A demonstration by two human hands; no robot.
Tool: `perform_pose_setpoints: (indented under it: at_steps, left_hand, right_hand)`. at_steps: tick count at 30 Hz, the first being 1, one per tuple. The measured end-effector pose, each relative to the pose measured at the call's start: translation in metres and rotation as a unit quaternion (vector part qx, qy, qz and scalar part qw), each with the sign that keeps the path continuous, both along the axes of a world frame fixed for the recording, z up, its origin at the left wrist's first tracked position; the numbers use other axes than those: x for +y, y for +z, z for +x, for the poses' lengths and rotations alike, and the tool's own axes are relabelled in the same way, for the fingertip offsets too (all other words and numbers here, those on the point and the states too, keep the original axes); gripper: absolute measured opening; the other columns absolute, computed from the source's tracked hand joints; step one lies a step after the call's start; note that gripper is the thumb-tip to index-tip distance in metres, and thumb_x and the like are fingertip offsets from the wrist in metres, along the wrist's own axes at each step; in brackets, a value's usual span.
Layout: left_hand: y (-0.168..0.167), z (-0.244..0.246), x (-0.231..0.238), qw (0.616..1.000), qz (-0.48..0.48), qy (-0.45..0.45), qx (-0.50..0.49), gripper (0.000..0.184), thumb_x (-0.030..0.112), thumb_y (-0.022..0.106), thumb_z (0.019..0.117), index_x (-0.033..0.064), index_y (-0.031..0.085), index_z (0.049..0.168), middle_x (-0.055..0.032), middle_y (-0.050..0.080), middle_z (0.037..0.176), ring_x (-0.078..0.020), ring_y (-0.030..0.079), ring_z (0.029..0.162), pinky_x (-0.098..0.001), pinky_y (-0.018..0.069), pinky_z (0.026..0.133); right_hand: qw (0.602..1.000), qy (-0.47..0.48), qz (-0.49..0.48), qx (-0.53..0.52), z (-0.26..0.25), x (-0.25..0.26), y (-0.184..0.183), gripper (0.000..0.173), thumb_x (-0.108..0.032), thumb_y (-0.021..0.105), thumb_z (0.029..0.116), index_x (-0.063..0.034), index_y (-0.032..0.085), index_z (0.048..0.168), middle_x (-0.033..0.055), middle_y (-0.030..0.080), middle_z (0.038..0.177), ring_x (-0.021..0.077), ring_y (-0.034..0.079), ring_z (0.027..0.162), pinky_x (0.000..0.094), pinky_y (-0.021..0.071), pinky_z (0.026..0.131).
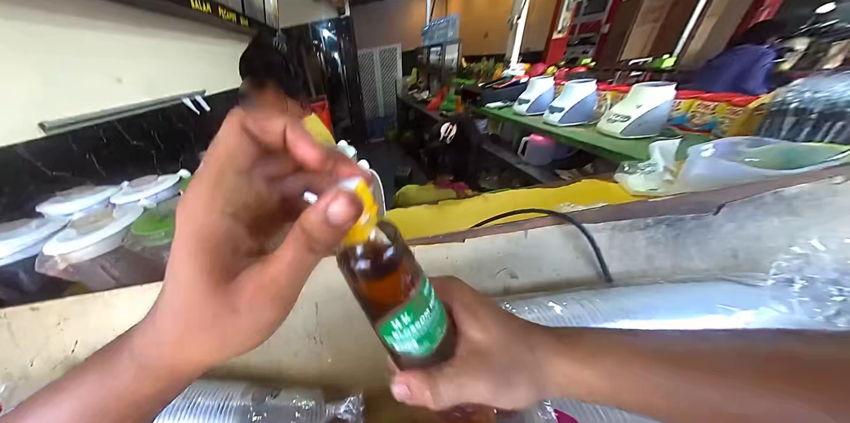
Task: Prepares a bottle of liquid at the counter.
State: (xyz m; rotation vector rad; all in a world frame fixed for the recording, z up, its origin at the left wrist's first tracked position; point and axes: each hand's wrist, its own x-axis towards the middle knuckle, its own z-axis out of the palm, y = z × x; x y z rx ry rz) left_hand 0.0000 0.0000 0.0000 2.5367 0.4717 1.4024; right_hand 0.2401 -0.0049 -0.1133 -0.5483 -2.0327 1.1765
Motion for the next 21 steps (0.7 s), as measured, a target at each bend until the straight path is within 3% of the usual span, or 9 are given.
perform_pose_setpoints:
  at_steps: [2, 5, 10, 13, 21]
  left_hand:
    - [-0.010, -0.007, 0.004, 0.999, 0.017, -0.034, -0.004, 0.030, 0.032, 0.071, 0.0970, 0.0136, 0.057, 0.116, -0.0031, 0.071, 0.112, -0.0201, 0.073, 0.094, -0.0331, 0.0661, 0.075]
    - [-0.027, -0.003, 0.002, 0.995, 0.016, -0.099, -0.025, 0.032, 0.025, 0.081, 0.0895, 0.0145, 0.063, 0.114, -0.0050, 0.074, 0.113, -0.0247, 0.075, 0.097, -0.0375, 0.0679, 0.080]
    - [-0.044, 0.012, 0.000, 0.989, 0.010, -0.102, -0.104, 0.028, 0.016, 0.084, 0.0863, 0.0139, 0.065, 0.107, -0.0034, 0.076, 0.100, -0.0245, 0.077, 0.092, -0.0388, 0.0676, 0.083]
    - [-0.052, 0.017, 0.006, 0.988, -0.003, -0.087, -0.126, 0.027, 0.011, 0.084, 0.0848, 0.0111, 0.066, 0.104, -0.0062, 0.076, 0.099, -0.0273, 0.077, 0.093, -0.0407, 0.0675, 0.083]
    - [-0.049, 0.010, 0.008, 0.989, -0.016, -0.129, -0.074, 0.019, 0.018, 0.082, 0.0882, 0.0109, 0.067, 0.099, -0.0075, 0.075, 0.101, -0.0253, 0.075, 0.096, -0.0386, 0.0651, 0.086]
  right_hand:
    - [1.000, -0.018, 0.006, -0.006, 0.019, -0.014, -0.004, 0.045, -0.028, 0.086, 0.0831, -0.0124, 0.067, 0.121, -0.0014, 0.075, 0.103, 0.0084, 0.072, 0.095, 0.0310, 0.0629, 0.087]
    - [0.999, -0.035, -0.001, -0.025, 0.038, -0.037, -0.007, 0.046, -0.025, 0.087, 0.0825, -0.0103, 0.066, 0.121, -0.0015, 0.074, 0.105, 0.0066, 0.072, 0.097, 0.0293, 0.0618, 0.089]
    - [0.998, -0.040, -0.032, -0.026, 0.048, -0.056, -0.001, 0.047, -0.022, 0.086, 0.0831, -0.0072, 0.065, 0.122, 0.0020, 0.074, 0.105, 0.0098, 0.072, 0.098, 0.0325, 0.0616, 0.090]
    - [0.997, -0.060, -0.036, -0.029, 0.047, -0.054, -0.004, 0.046, -0.021, 0.086, 0.0824, -0.0088, 0.065, 0.121, 0.0006, 0.074, 0.104, 0.0093, 0.072, 0.096, 0.0319, 0.0620, 0.089]
    - [0.997, -0.035, -0.032, -0.059, 0.050, -0.056, 0.001, 0.047, -0.024, 0.084, 0.0831, -0.0076, 0.064, 0.122, 0.0019, 0.073, 0.105, 0.0088, 0.070, 0.098, 0.0322, 0.0599, 0.090]
